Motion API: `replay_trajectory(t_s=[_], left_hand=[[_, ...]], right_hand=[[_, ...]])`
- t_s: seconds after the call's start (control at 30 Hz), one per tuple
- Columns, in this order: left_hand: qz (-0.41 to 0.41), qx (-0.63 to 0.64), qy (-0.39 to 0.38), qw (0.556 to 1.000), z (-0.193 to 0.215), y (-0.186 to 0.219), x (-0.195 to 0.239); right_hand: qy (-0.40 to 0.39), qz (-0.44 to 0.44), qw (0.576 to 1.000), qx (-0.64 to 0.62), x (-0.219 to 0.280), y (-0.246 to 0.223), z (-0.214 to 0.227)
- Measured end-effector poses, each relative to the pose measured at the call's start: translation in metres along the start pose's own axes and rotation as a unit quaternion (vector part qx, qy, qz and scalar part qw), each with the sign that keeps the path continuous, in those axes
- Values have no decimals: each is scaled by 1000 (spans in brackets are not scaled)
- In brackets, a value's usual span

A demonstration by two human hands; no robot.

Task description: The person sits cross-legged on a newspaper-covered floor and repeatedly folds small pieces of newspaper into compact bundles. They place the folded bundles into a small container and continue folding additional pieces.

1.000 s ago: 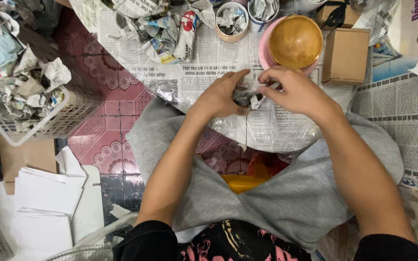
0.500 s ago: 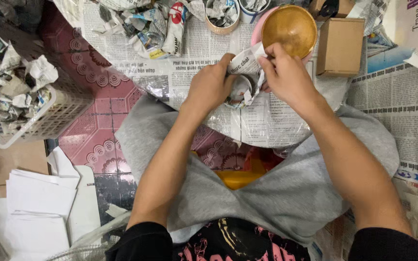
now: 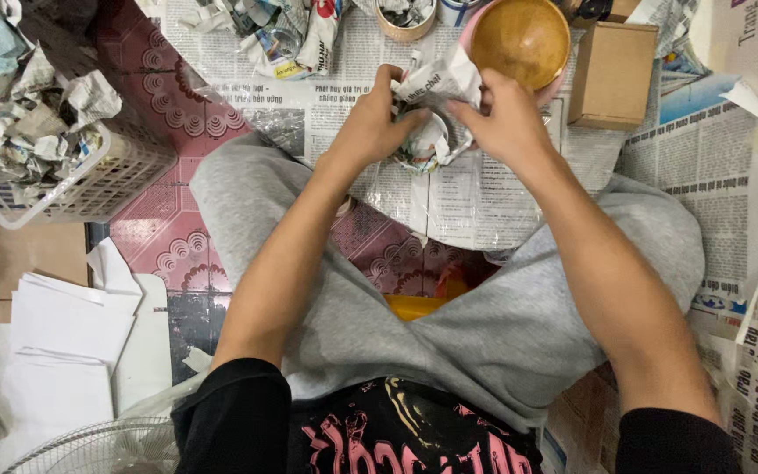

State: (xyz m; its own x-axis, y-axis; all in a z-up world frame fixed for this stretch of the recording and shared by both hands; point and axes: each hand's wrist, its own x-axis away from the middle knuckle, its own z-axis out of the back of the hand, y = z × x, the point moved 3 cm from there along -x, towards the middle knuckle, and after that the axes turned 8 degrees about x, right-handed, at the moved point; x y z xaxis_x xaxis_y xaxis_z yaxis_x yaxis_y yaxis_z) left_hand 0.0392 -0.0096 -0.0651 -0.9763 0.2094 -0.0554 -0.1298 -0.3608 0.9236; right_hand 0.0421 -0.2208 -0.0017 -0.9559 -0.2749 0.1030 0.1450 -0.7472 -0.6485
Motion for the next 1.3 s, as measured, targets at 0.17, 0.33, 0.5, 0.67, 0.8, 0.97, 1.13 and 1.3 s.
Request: replay_trajectory(t_s=[0.17, 0.33, 0.5, 0.67, 0.8, 0.97, 1.13, 1.3], left_hand=[[30, 4, 1, 1000, 4, -35, 6], [41, 62, 18, 997, -5, -38, 24], [80, 122, 33, 989, 3, -17, 83], [135, 271, 62, 951, -8, -4, 144], [93, 362, 106, 921, -21, -14, 146], [127, 383, 83, 911, -42, -35, 131], [254, 519, 38, 815, -54, -21, 131], [298, 577, 15, 760, -56, 2, 135]], right_hand=[[-65, -55, 988, -126, 3, -8, -17], [-100, -96, 961, -240, 13, -25, -30], [-77, -150, 975, -143, 67, -18, -41], [79, -10, 991, -103, 122, -17, -61], [116, -84, 952, -271, 134, -17, -86], [191, -151, 904, -351, 114, 1, -90], [225, -201, 835, -460, 111, 10, -92], [249, -202, 840, -438, 118, 3, -87]])
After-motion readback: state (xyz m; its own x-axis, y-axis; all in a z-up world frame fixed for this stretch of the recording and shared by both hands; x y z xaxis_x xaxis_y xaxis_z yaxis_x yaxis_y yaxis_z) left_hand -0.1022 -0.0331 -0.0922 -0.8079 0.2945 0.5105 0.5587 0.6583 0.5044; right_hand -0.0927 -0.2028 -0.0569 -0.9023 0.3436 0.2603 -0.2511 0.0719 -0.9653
